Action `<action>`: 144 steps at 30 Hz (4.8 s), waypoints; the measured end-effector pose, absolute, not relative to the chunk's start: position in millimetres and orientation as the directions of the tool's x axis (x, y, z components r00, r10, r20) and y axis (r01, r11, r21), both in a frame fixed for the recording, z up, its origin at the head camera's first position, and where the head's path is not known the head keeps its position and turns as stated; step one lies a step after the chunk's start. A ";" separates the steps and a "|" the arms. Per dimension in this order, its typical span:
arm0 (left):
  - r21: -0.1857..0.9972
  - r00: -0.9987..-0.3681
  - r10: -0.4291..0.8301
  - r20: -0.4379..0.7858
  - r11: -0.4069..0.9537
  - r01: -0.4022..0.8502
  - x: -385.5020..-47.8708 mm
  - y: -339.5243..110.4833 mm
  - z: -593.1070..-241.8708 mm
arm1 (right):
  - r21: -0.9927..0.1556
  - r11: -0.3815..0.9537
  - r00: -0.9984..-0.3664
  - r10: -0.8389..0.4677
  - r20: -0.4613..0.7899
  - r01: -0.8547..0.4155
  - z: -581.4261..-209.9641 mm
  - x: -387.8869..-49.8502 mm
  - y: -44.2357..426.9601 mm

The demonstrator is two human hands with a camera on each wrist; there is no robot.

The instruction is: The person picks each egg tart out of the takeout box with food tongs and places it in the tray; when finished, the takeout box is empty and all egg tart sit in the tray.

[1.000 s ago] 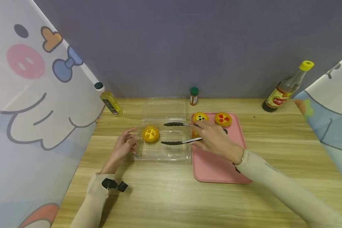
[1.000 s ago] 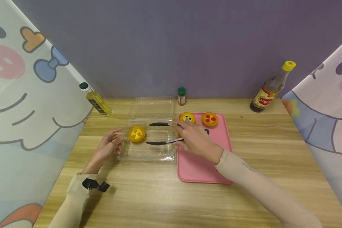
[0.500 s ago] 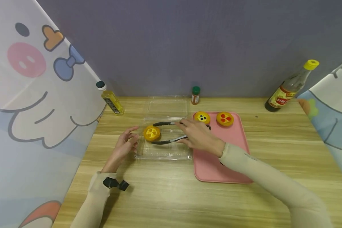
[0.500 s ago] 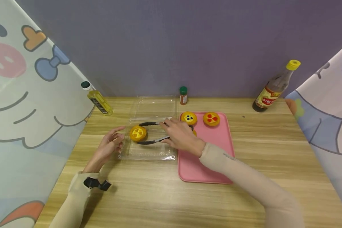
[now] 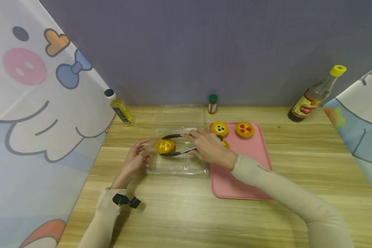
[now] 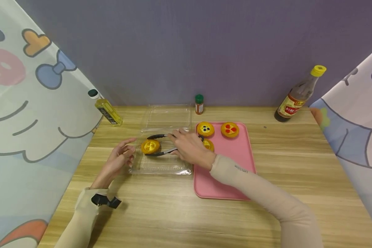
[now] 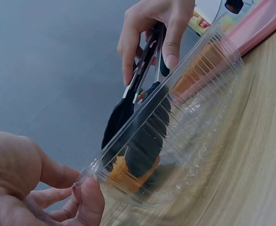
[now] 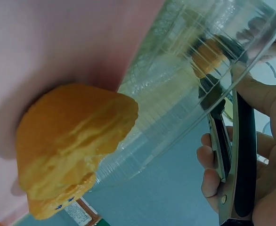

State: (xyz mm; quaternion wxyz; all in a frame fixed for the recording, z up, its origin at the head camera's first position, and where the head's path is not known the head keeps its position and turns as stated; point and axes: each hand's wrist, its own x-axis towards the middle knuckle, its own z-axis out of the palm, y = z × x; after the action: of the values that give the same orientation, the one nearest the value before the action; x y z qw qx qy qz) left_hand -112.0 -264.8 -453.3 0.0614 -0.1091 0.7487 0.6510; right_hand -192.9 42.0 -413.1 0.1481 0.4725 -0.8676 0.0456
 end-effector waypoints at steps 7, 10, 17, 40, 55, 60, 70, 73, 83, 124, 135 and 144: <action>0.961 -0.970 -0.085 -0.229 0.140 -0.239 -110.6 -264.8 -453.3 | 0.084 0.539 -0.493 -0.814 0.306 -0.838 -414.4 -187.3 46.3; 0.962 -0.970 -0.084 -0.227 0.137 -0.237 -110.8 -264.5 -453.6 | 0.109 0.539 -0.488 -0.818 0.306 -0.835 -413.3 -183.0 49.8; 0.964 -0.972 -0.085 -0.220 0.133 -0.230 -111.1 -264.3 -454.2 | 0.058 0.536 -0.497 -0.813 0.302 -0.842 -411.2 -175.1 56.1; 0.965 -0.973 -0.063 -0.223 0.125 -0.229 -111.2 -264.9 -454.1 | 0.021 0.529 -0.503 -0.818 0.281 -0.849 -419.2 -176.7 48.0; 0.966 -0.973 -0.060 -0.223 0.123 -0.229 -111.1 -263.6 -455.6 | 0.046 0.543 -0.514 -0.815 0.268 -0.838 -418.7 -169.9 58.4; 0.965 -0.971 -0.062 -0.229 0.114 -0.235 -110.7 -263.7 -456.6 | 0.014 0.549 -0.527 -0.810 0.258 -0.836 -418.1 -165.8 68.1; 0.964 -0.970 -0.072 -0.233 0.116 -0.240 -110.2 -264.8 -455.7 | -0.031 0.584 -0.568 -0.775 0.278 -0.811 -409.9 -155.9 94.3; 0.963 -0.970 -0.065 -0.236 0.116 -0.242 -110.6 -266.1 -455.5 | -0.033 0.605 -0.587 -0.756 0.288 -0.796 -408.5 -153.4 102.7; 0.964 -0.970 -0.063 -0.234 0.119 -0.240 -112.9 -266.9 -456.2 | -0.038 0.631 -0.602 -0.718 0.349 -0.775 -402.4 -146.8 136.3; 0.958 -0.969 -0.059 -0.241 0.147 -0.247 -111.8 -267.0 -453.7 | -0.060 0.799 -0.732 -0.514 0.447 -0.598 -403.2 -135.5 250.4; 0.957 -0.969 -0.060 -0.239 0.157 -0.245 -112.9 -267.1 -452.8 | -0.037 0.840 -0.773 -0.480 0.415 -0.541 -410.0 -134.1 274.5; 0.956 -0.970 -0.055 -0.237 0.166 -0.243 -112.3 -267.6 -452.1 | -0.049 0.843 -0.795 -0.483 0.367 -0.535 -417.6 -128.8 284.1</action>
State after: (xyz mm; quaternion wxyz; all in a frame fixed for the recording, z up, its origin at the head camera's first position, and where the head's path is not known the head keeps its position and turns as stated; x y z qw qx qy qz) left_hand -112.3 -267.6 -452.1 0.0737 -0.0979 0.7601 0.6381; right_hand -128.8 284.1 -417.6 0.1726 0.2695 -0.9444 0.0754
